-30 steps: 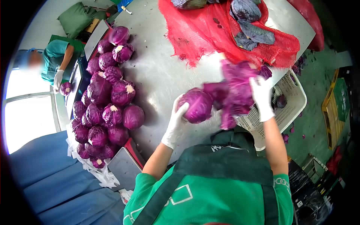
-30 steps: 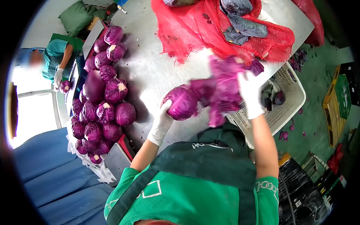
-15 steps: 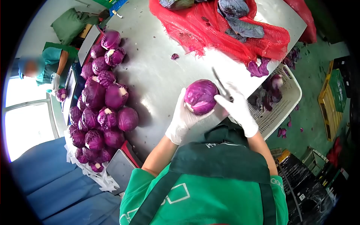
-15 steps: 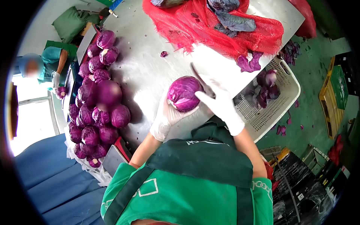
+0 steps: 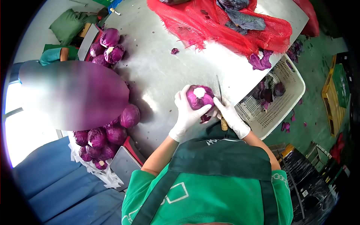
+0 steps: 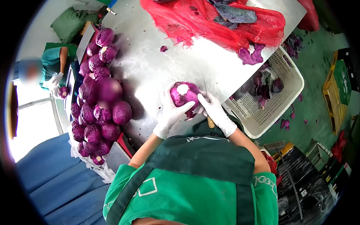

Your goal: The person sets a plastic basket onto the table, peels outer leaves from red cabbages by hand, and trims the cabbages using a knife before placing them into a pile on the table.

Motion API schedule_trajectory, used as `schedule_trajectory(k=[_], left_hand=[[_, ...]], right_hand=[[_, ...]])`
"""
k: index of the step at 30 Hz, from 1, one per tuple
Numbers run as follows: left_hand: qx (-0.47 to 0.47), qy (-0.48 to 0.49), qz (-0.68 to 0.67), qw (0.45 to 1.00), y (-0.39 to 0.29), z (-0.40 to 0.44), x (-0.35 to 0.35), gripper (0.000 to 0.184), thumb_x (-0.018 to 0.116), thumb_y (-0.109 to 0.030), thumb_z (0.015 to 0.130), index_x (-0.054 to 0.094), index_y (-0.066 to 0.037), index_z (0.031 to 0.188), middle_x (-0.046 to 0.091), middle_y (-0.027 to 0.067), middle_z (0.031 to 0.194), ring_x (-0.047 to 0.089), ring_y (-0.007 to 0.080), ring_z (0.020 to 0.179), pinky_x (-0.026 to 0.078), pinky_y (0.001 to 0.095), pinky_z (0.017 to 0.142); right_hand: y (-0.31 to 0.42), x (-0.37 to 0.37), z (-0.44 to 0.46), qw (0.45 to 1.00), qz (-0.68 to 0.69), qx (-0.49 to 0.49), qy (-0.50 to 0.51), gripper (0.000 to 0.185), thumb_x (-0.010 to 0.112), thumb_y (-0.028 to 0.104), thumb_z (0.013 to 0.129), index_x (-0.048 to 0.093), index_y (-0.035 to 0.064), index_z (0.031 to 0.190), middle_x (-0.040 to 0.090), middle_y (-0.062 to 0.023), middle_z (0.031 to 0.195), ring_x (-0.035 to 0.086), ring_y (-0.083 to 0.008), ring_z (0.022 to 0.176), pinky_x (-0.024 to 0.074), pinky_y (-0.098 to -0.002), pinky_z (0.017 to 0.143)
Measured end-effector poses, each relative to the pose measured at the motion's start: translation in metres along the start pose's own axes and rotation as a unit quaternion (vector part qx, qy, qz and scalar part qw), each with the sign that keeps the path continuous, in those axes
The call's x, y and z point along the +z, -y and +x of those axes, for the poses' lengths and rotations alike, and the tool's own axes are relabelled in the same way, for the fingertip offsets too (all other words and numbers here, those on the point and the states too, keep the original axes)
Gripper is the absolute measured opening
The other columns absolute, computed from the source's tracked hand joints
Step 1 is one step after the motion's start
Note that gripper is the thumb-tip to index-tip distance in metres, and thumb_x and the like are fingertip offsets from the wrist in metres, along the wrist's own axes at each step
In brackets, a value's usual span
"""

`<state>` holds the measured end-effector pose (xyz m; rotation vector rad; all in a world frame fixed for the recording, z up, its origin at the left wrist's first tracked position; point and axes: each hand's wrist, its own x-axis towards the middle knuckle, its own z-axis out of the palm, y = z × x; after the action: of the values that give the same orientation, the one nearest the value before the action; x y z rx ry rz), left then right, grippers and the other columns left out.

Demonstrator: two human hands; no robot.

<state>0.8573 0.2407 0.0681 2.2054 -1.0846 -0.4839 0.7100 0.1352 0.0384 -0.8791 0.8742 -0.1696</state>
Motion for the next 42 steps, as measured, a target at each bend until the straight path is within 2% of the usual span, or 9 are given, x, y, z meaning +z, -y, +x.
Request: schedule_trajectory(k=[2,5,7,10,17,20,32,40,42], left_hand=[[0.009,0.03,-0.009,0.999,-0.011,0.009,-0.002,0.093,0.087,-0.034,0.065,0.037,-0.006,0.139,0.041,0.0201,0.13,0.047,0.0345,0.12,0.043,0.0427,0.101],[-0.007,0.112,-0.024,0.993,-0.017,0.017,0.004,0.103,0.087,-0.035,0.061,0.031,-0.009,0.143,0.033,0.0245,0.138,0.035,0.0418,0.131,0.034,0.0488,0.108],[0.023,0.104,-0.042,0.993,-0.013,0.019,0.013,0.102,0.087,-0.032,0.061,0.031,-0.008,0.143,0.035,0.0234,0.136,0.036,0.041,0.13,0.034,0.0478,0.107],[0.046,0.124,-0.084,0.988,-0.007,0.023,0.019,0.102,0.087,-0.026,0.062,0.029,-0.004,0.143,0.036,0.0239,0.135,0.038,0.0405,0.127,0.034,0.0475,0.107],[0.042,0.131,-0.075,0.988,-0.009,0.024,0.017,0.103,0.087,-0.021,0.062,0.026,0.001,0.142,0.037,0.0238,0.134,0.037,0.0399,0.127,0.033,0.0472,0.108],[0.075,0.138,-0.047,0.987,-0.011,0.027,0.013,0.1,0.087,-0.02,0.062,0.028,0.0,0.14,0.037,0.0232,0.133,0.037,0.0397,0.126,0.034,0.0477,0.107],[0.073,0.14,-0.047,0.986,-0.012,0.028,0.009,0.096,0.087,-0.02,0.061,0.031,-0.001,0.137,0.038,0.0222,0.131,0.037,0.0396,0.123,0.034,0.0493,0.105],[0.183,0.15,-0.008,0.972,-0.018,0.018,0.003,0.094,0.086,-0.017,0.057,0.036,-0.002,0.135,0.039,0.021,0.136,0.034,0.0411,0.13,0.029,0.0503,0.109],[0.182,0.152,-0.055,0.97,-0.001,0.015,-0.002,0.097,0.088,-0.018,0.055,0.036,-0.003,0.136,0.037,0.0208,0.139,0.031,0.0407,0.134,0.027,0.0501,0.111]], right_hand=[[-0.004,-0.005,0.001,0.998,-0.051,-0.032,-0.022,0.041,0.058,0.031,0.098,0.054,0.0,0.124,0.062,-0.0025,0.087,0.056,-0.0069,0.06,0.043,-0.0206,0.051],[0.001,-0.034,0.004,0.912,-0.315,-0.196,-0.175,0.031,0.059,0.018,0.093,0.055,-0.0011,0.118,0.063,-0.013,0.095,0.062,-0.0227,0.077,0.0512,-0.0342,0.071],[0.004,-0.039,0.003,0.876,-0.323,-0.314,-0.173,0.035,0.052,0.015,0.095,0.052,0.0006,0.127,0.062,-0.0202,0.101,0.064,-0.0337,0.09,0.0513,-0.0391,0.081],[0.017,-0.033,-0.019,0.842,-0.432,-0.292,-0.139,0.042,0.047,0.023,0.098,0.047,0.0037,0.136,0.064,-0.0218,0.099,0.064,-0.036,0.091,0.0518,-0.0396,0.084],[0.019,-0.013,-0.036,0.808,-0.526,-0.243,-0.109,0.05,0.043,0.029,0.1,0.037,0.0064,0.144,0.068,-0.0128,0.083,0.066,-0.0297,0.066,0.0531,-0.0401,0.059],[0.025,-0.011,-0.028,0.815,-0.559,-0.124,-0.09,0.052,0.04,0.029,0.101,0.031,0.0085,0.148,0.067,-0.0141,0.078,0.066,-0.0322,0.066,0.0524,-0.0433,0.06],[0.026,-0.009,-0.018,0.83,-0.531,-0.158,-0.068,0.049,0.04,0.027,0.101,0.033,0.0118,0.148,0.064,-0.0169,0.073,0.063,-0.0351,0.06,0.0491,-0.0465,0.056],[0.03,-0.035,0.02,0.866,-0.488,-0.047,-0.098,0.041,0.037,0.038,0.103,0.049,0.0215,0.139,0.063,-0.0159,0.12,0.063,-0.037,0.103,0.0505,-0.0428,0.088],[0.022,-0.046,0.035,0.872,-0.469,-0.101,-0.094,0.042,0.037,0.037,0.103,0.049,0.0206,0.139,0.062,-0.0157,0.122,0.061,-0.0384,0.106,0.0491,-0.0426,0.091]])
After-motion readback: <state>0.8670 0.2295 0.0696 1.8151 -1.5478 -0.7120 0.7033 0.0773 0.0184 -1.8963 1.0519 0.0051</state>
